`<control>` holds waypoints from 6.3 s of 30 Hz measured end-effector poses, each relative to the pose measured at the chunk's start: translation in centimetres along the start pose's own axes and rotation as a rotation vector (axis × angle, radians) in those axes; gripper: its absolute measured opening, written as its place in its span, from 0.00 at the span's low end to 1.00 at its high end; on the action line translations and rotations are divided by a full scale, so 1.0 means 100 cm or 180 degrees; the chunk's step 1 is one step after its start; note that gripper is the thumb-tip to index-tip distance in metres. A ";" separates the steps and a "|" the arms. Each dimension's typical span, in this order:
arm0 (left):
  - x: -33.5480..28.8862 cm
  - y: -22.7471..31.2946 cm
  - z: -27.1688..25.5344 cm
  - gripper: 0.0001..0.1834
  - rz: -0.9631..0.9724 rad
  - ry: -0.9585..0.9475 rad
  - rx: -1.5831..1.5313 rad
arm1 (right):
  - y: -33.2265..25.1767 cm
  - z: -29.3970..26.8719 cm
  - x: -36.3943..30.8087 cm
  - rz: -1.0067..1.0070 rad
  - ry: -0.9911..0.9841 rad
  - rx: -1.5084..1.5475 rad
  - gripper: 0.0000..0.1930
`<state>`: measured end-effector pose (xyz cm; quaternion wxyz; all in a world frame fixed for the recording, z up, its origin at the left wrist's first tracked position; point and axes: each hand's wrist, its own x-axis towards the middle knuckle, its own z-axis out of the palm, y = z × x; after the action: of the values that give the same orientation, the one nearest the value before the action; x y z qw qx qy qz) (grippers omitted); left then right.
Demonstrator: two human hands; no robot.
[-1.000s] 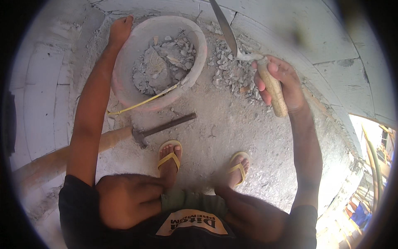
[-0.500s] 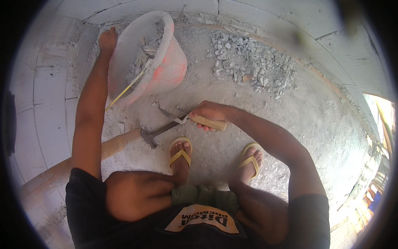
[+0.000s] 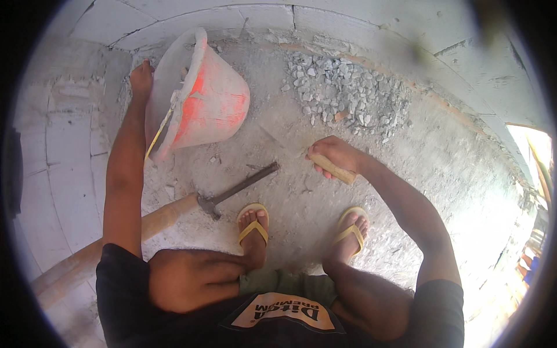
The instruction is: The person uses a hammer to break up concrete debris on a tiled floor and then scoops the fragments into a pink bucket with a trowel. The person repeatedly breaks and collects debris across the floor area.
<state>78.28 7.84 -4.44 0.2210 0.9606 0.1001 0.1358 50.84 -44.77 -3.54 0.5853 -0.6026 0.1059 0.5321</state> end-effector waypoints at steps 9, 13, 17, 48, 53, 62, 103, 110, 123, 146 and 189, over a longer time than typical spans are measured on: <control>-0.010 -0.005 0.003 0.29 0.0012 0.0118 -0.0251 | 0.002 0.057 0.070 -0.0010 -0.0237 0.0322 0.18; -0.012 -0.010 -0.007 0.29 -0.0065 0.0166 -0.0239 | 0.009 0.020 0.058 -0.0134 0.0156 0.1273 0.17; 0.003 -0.026 -0.005 0.30 0.0107 0.0070 0.0007 | -0.008 0.039 0.070 -0.0471 0.0091 0.1267 0.16; -0.036 0.072 -0.017 0.31 -0.0083 -0.0123 -0.0405 | 0.015 -0.074 0.001 -0.1163 0.2876 -0.2780 0.15; -0.039 0.073 -0.018 0.30 -0.0128 -0.0170 -0.0538 | 0.006 -0.065 -0.005 -0.1033 0.2966 -0.3101 0.16; -0.038 0.068 -0.011 0.32 0.0004 -0.0257 -0.0705 | 0.001 -0.048 -0.025 -0.0936 0.2971 -0.3413 0.15; -0.028 0.060 -0.008 0.33 -0.0144 -0.0280 -0.0526 | -0.055 -0.021 0.019 -0.0683 0.0940 0.0793 0.17; -0.031 0.061 -0.014 0.32 0.0061 -0.0245 -0.0408 | -0.071 -0.010 0.092 -0.0859 0.1237 0.1647 0.16; -0.038 0.062 -0.015 0.32 0.0091 -0.0190 -0.0622 | 0.007 -0.046 0.022 -0.0736 0.1891 0.1434 0.16; -0.032 0.056 -0.010 0.31 0.0173 -0.0129 -0.0559 | 0.014 -0.067 -0.008 -0.0971 0.2366 -0.1919 0.17; -0.043 0.079 -0.020 0.30 -0.0349 -0.0351 -0.0557 | -0.174 0.039 -0.134 -0.1732 0.2858 -0.3528 0.16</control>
<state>74.70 0.62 -0.05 0.3162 0.9367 0.1279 0.0787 56.38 -43.18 18.03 0.2085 -0.9716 -0.1010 0.0483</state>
